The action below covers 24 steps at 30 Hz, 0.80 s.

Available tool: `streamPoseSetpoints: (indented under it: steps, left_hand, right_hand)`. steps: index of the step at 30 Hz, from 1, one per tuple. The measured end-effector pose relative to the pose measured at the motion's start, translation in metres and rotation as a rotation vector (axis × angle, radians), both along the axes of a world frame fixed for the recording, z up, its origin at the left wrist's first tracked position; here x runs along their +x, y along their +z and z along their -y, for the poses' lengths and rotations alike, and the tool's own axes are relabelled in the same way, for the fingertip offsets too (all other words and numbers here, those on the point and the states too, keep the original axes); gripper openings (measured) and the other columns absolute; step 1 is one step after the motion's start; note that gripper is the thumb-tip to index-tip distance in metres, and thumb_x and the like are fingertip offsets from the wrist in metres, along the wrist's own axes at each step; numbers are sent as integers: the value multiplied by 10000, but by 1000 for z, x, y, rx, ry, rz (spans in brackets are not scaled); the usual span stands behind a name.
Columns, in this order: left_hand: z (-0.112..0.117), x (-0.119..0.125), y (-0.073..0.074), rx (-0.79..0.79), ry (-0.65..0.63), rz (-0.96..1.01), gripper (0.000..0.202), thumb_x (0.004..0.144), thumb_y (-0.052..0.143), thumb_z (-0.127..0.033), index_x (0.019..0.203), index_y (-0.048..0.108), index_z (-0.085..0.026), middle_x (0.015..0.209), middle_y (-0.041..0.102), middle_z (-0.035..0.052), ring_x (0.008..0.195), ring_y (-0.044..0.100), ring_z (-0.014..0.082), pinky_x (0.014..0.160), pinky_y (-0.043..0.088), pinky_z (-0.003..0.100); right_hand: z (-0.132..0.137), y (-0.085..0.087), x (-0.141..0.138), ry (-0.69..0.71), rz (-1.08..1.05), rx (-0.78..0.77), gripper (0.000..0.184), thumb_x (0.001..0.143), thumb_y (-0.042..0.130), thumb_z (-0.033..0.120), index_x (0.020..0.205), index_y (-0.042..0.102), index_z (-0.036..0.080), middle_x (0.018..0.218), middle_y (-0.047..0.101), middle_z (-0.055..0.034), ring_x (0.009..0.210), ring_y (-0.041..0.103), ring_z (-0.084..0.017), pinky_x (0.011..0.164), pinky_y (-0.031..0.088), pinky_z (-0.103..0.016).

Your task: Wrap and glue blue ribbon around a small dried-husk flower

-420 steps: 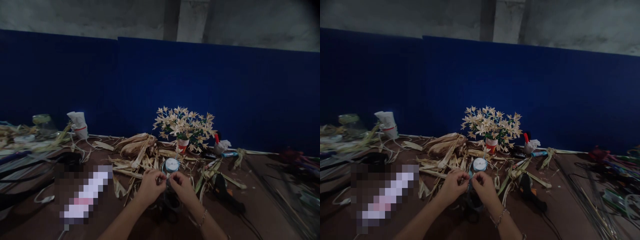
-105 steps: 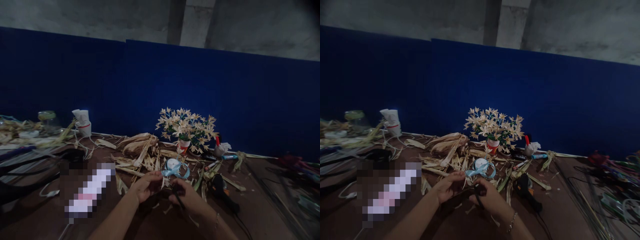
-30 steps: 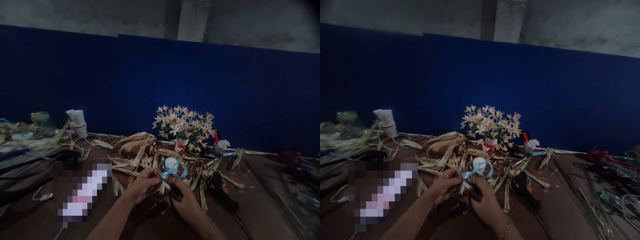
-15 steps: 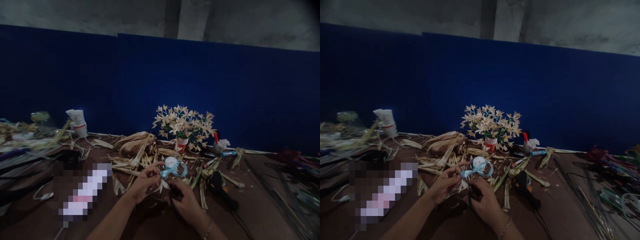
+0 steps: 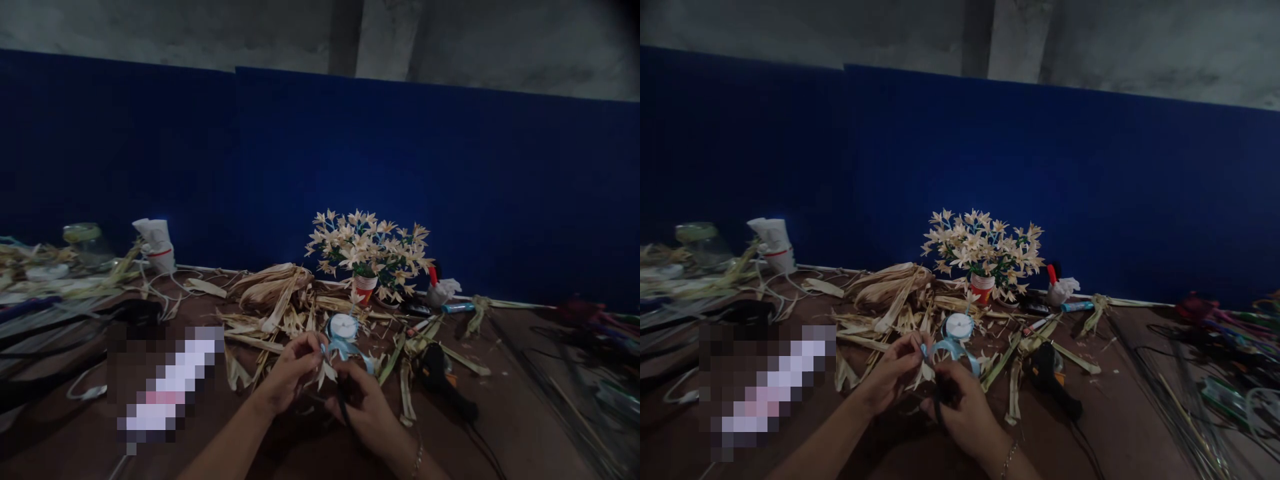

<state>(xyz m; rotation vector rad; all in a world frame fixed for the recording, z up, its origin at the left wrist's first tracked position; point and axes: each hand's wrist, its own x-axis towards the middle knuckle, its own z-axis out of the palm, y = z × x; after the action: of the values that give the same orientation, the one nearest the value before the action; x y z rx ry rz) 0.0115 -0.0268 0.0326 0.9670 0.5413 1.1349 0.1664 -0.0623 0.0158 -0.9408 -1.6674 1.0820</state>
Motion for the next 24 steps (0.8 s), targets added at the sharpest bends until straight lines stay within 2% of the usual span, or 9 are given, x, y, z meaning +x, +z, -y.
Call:
streamPoseSetpoints:
  steps: [7,14,20,24]
  left_hand:
    - [-2,2,-4,18,74,-26,200,567,685,-243,602,516,-142,790,493,6,609,432,74,533,331,171]
    - [-4,0,-4,-15,3,-69,187,574,682,-247,688,572,-147,694,516,3,569,447,82,537,339,191]
    - [-2,0,-1,-21,-15,-71,224,560,691,-272,722,592,-153,646,510,-7,518,422,70,497,318,184]
    - [-1,1,3,14,-18,-61,201,550,696,-268,659,585,-141,703,512,6,587,449,86,551,341,195]
  right_hand:
    - [1,-1,-6,20,-117,-56,284,664,597,251,924,496,193,776,519,-5,694,485,-128,618,420,-226]
    - [-2,0,0,-95,158,152,281,652,603,222,920,521,193,830,525,-14,733,488,-138,655,404,-223]
    - [-1,2,2,-135,231,231,247,678,586,227,915,520,201,799,537,-11,700,496,-136,630,408,-219]
    - [-1,1,0,-120,185,207,268,675,595,269,922,521,195,844,551,-26,737,509,-148,658,417,-231]
